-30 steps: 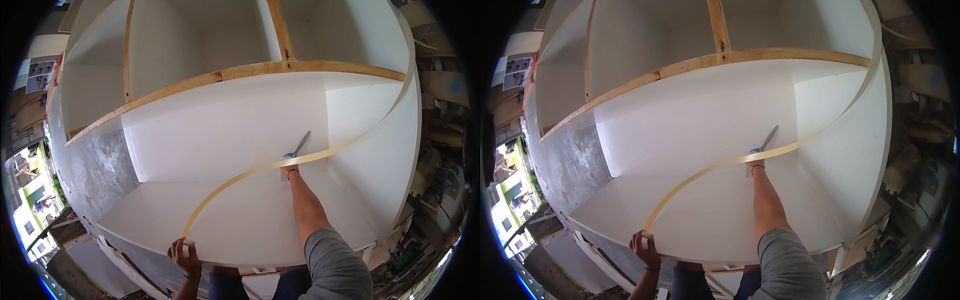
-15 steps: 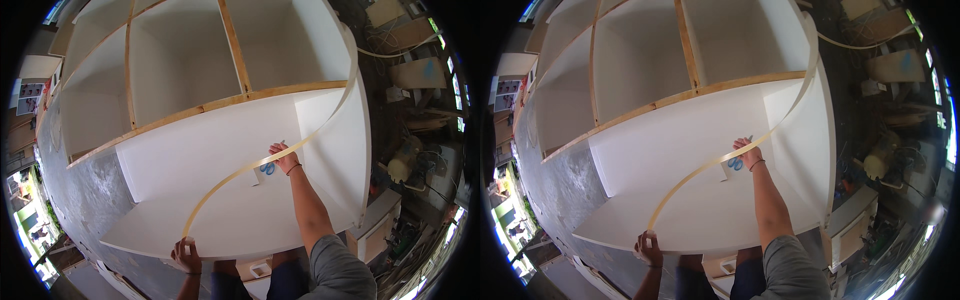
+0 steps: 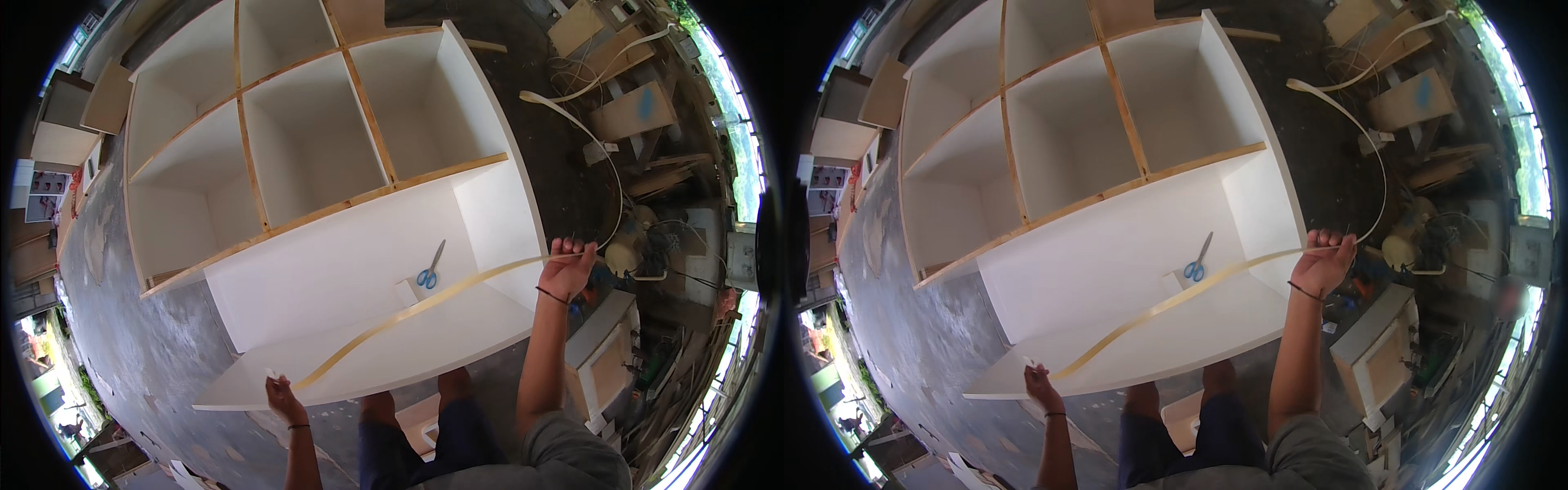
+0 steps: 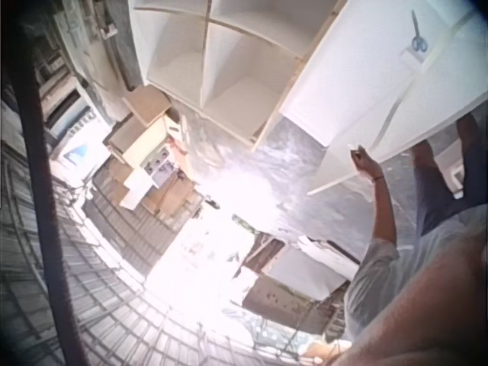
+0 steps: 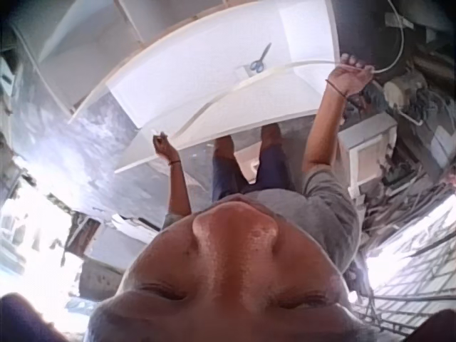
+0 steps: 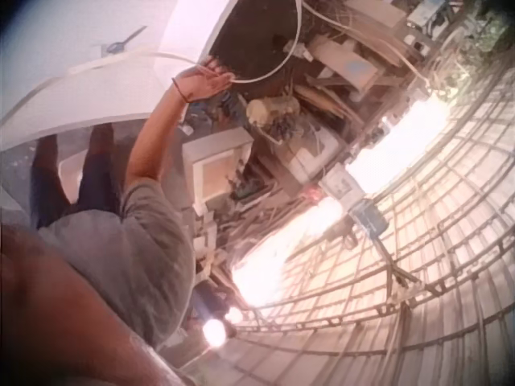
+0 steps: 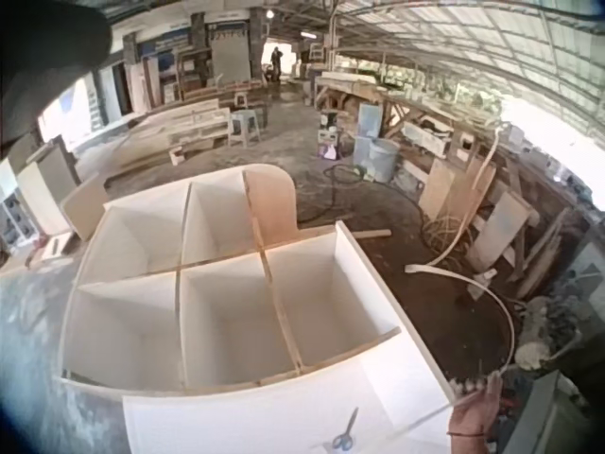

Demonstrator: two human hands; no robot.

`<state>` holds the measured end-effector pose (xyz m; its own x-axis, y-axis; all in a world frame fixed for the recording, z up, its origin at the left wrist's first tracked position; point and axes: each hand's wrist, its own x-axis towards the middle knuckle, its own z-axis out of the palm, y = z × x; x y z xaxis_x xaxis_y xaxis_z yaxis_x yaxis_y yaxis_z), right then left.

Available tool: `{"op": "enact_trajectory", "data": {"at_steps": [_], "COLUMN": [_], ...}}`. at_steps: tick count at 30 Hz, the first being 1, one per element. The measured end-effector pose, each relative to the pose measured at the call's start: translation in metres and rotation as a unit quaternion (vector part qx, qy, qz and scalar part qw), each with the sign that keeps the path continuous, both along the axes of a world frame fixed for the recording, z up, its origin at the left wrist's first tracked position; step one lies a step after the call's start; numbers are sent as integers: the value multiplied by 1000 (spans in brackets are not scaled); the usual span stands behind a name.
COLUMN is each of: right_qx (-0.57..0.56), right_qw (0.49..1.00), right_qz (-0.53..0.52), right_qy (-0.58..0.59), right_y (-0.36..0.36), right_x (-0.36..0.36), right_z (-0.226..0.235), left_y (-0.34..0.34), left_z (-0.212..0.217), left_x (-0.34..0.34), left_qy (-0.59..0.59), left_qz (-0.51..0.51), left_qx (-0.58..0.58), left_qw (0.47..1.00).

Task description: The person measures and cuts thin wooden strips to fit the edges of a white cabinet. They use scissors to trim the strips and press them along the cabinet's edges to create a finished look.

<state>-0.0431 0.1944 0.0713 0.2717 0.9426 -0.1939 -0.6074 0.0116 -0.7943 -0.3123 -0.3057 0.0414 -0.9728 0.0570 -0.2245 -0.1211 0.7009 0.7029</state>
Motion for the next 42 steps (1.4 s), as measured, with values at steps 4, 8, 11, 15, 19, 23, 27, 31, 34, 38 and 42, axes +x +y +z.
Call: {"op": "enact_trajectory", "data": {"at_steps": [4,8,11,15,19,23,27,31,34,38,42], "right_qx": [-262,-389,-102,68,194,248,314,115,15,-86,-51], "right_qw": [948,635,394,475,719,726,650,695,801,862,908], "right_qz": [84,631,883,845,561,415,486,681,597,498,400], "right_qy": [-160,-216,-233,-236,-361,-490,-493,-199,-35,-46,-111], "right_y": [-144,-310,-367,-332,-195,-66,-30,-66,-86,-59,-9], "right_x": [-27,-71,-98,-124,-123,-108,-117,-125,-126,-122,-122], "right_z": [-17,-43,-40,32,73,70,53,58,58,50,29], "left_y": [-5,20,69,139,181,203,228,280,316,359,392], "left_z": [56,153,224,231,213,196,188,171,144,118,95], "left_x": [-81,-147,-158,-133,-98,-66,-37,-18,-9,6,7], "left_qy": [100,278,302,255,217,165,151,131,119,117,68], "left_qz": [52,-95,-355,-497,-557,-522,-500,-542,-543,-589,-580], "left_qx": [130,-8,-87,-55,-14,51,93,66,65,89,118], "left_qw": [985,956,880,828,802,835,848,828,829,794,803]}}
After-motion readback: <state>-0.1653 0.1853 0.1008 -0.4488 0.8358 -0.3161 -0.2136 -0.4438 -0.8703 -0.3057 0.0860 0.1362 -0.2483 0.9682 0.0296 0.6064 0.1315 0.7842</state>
